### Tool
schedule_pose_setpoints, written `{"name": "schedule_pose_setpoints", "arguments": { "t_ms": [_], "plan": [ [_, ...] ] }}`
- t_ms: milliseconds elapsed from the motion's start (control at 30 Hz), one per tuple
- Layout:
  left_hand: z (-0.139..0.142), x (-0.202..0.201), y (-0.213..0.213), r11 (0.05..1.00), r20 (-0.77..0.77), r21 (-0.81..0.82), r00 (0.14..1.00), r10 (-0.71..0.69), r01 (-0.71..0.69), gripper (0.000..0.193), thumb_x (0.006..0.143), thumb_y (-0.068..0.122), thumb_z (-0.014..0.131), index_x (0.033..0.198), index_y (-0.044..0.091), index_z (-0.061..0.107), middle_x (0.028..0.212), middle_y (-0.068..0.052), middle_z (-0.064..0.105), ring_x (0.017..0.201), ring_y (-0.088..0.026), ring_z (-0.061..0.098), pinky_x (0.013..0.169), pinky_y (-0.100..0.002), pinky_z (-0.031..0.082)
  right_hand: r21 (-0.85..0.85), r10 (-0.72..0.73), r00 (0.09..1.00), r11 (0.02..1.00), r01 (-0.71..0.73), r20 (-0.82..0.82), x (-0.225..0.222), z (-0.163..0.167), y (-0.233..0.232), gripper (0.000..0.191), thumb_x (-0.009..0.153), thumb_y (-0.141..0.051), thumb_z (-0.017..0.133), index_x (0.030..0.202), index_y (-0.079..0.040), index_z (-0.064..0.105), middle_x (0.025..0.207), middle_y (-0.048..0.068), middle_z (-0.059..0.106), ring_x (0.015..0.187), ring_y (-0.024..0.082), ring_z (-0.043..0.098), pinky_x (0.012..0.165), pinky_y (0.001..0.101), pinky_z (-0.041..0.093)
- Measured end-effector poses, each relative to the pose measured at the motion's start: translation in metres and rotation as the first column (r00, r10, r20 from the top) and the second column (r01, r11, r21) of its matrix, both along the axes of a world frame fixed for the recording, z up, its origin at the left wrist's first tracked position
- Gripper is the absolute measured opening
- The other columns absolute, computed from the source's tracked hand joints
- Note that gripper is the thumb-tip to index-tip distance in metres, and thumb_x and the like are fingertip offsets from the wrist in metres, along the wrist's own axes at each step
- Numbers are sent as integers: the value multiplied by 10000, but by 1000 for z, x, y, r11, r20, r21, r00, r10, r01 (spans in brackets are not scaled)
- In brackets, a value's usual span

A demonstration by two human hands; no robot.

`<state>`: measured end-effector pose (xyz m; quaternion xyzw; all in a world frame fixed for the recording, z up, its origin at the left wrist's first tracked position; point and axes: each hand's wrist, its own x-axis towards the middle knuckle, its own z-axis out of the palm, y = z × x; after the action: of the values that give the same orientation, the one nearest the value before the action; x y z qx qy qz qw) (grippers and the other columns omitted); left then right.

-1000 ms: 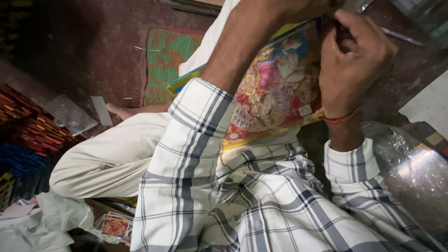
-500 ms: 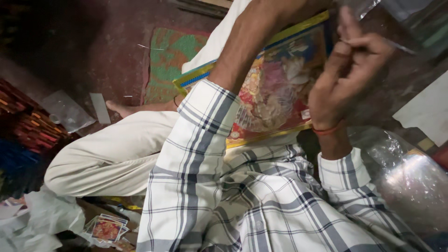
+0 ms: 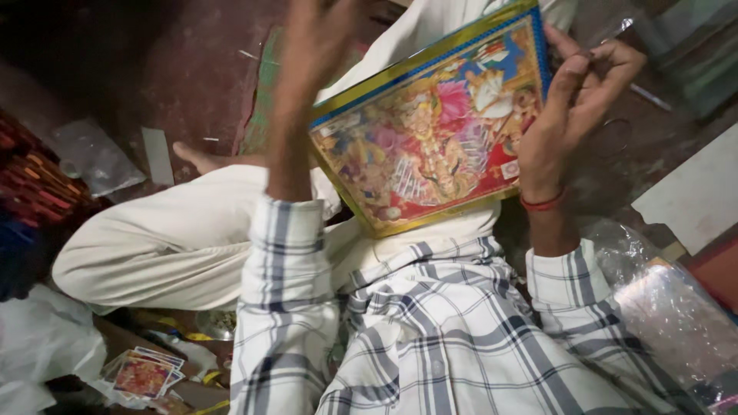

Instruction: The person sits cross-legged on the floor holding a framed religious poster on their lap. They press gold adhesive tape along the top edge of the frame, peel and position the tape strip by hand, smooth it along the border, and rotate the board to tape successive edges.

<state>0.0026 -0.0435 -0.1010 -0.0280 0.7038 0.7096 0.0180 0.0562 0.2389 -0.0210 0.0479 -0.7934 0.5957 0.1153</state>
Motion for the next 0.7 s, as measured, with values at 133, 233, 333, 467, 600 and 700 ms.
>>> {"name": "schedule_pose_setpoints", "arguments": {
  "t_ms": [133, 233, 333, 467, 600, 700],
  "plan": [
    [-13, 61, -77, 959, 25, 249, 991, 133, -135, 411, 1159, 354, 599, 1421, 48, 519, 1331, -138, 664, 1229, -230, 678, 1077, -387, 582, 24, -11, 1000, 1000, 11, -10, 2, 11, -16, 171, 1214, -187, 402, 1246, -42, 317, 1277, 163, 564, 1195, 203, 590, 1099, 326, 435],
    [-17, 110, -99, 850, 183, 487, 975, 123, -199, 425, 1134, 443, 521, 1371, 90, 524, 1326, -159, 678, 1255, -272, 705, 1118, -427, 587, 233, -121, 992, 964, 124, -28, 6, 18, -29, 111, 1127, -104, 402, 1151, -21, 332, 1220, 173, 485, 1014, 176, 416, 961, 347, 397],
    [-23, 129, -88, 576, 175, 793, 980, 98, -199, 444, 1113, 436, 501, 1403, 99, 513, 1393, -174, 632, 1301, -298, 641, 1152, -475, 532, 389, -124, 977, 920, 48, 171, 15, 20, -43, 175, 1153, -99, 389, 1283, 5, 335, 1349, 252, 446, 1124, 266, 451, 1030, 353, 391],
    [-24, 128, -74, 456, 176, 864, 976, 127, -215, 471, 1122, 434, 453, 1401, 58, 508, 1407, -192, 623, 1323, -310, 631, 1185, -504, 497, 526, 227, 974, 827, -198, 9, 28, 7, -69, 375, 1263, -69, 344, 1589, 1, 172, 1707, 182, 316, 1616, 287, 222, 1332, 337, 214],
    [-14, 132, -77, 426, 153, 879, 974, 170, -212, 451, 1150, 419, 430, 1397, 52, 517, 1425, -189, 622, 1328, -298, 636, 1188, -498, 493, 556, 235, 972, 806, -201, 12, 49, -4, -95, 497, 1293, -96, 390, 1599, 12, 14, 1737, 149, 272, 1619, 249, 194, 1356, 308, 194],
    [-10, 136, -79, 462, 90, 871, 978, 188, -169, 403, 1166, 412, 418, 1352, 76, 539, 1406, -179, 638, 1315, -281, 643, 1193, -477, 495, 518, 264, 963, 817, -252, 52, 68, -8, -120, 545, 1259, -93, 377, 1582, 21, -47, 1737, 177, 237, 1640, 284, 188, 1367, 339, 153]
  ]
}}
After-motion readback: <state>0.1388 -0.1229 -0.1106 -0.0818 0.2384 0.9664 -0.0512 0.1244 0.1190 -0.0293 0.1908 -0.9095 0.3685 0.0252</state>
